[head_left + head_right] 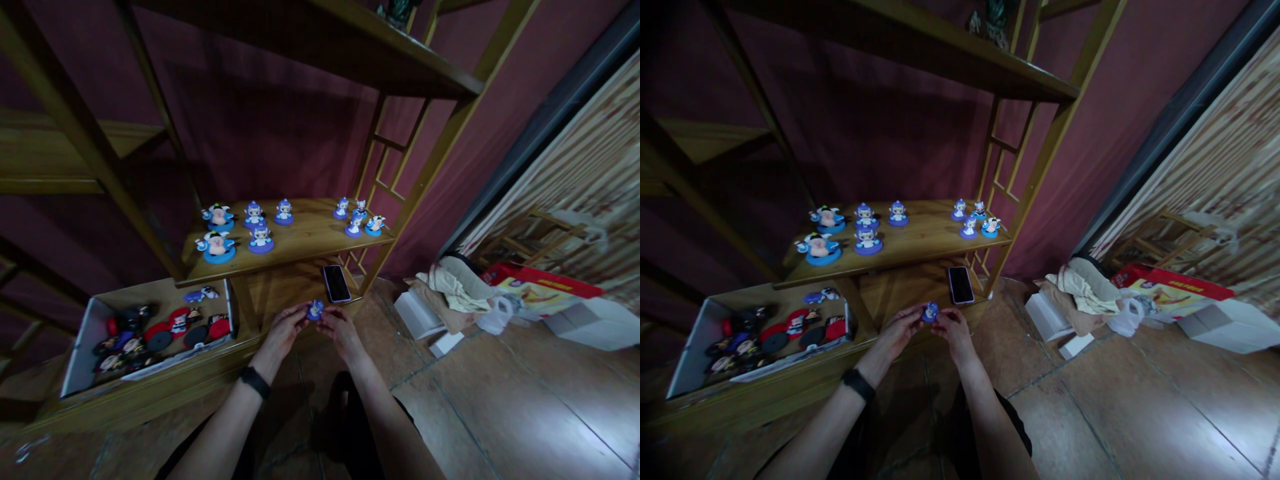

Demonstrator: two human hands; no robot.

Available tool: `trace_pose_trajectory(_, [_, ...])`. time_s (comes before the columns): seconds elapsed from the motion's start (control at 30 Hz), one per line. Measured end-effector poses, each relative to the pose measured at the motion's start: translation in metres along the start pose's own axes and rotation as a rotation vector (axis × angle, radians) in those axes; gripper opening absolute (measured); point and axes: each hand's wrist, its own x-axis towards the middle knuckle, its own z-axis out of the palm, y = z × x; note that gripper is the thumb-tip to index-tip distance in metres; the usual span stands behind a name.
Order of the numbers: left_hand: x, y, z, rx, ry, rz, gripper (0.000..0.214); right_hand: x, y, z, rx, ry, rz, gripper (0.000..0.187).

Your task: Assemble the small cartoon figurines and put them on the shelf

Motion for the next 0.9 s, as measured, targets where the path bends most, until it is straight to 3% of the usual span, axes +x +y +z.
trace_pose_trajectory(0.5, [-0.0041,0.0019,0.0059,0.137,0.034,-0.044,0.024,0.0002,-0.0074,0.0042,-0.044,0.049,-0.025,0.028])
trace_pose_trajectory(0.67, [-0.0027,-0.0019,0.0034,0.129,0.022,-0.027,0.016,0.0011,-0.0072,0.004,-0.06,0.06,-0.013,0.028])
trace_pose_trajectory(0.9, [-0.0025,-0.0044,0.0042,0.074,0.041,-0.026,0.022,0.0022,-0.0009,0.0031,-0.006,0.011,-0.013,0.032])
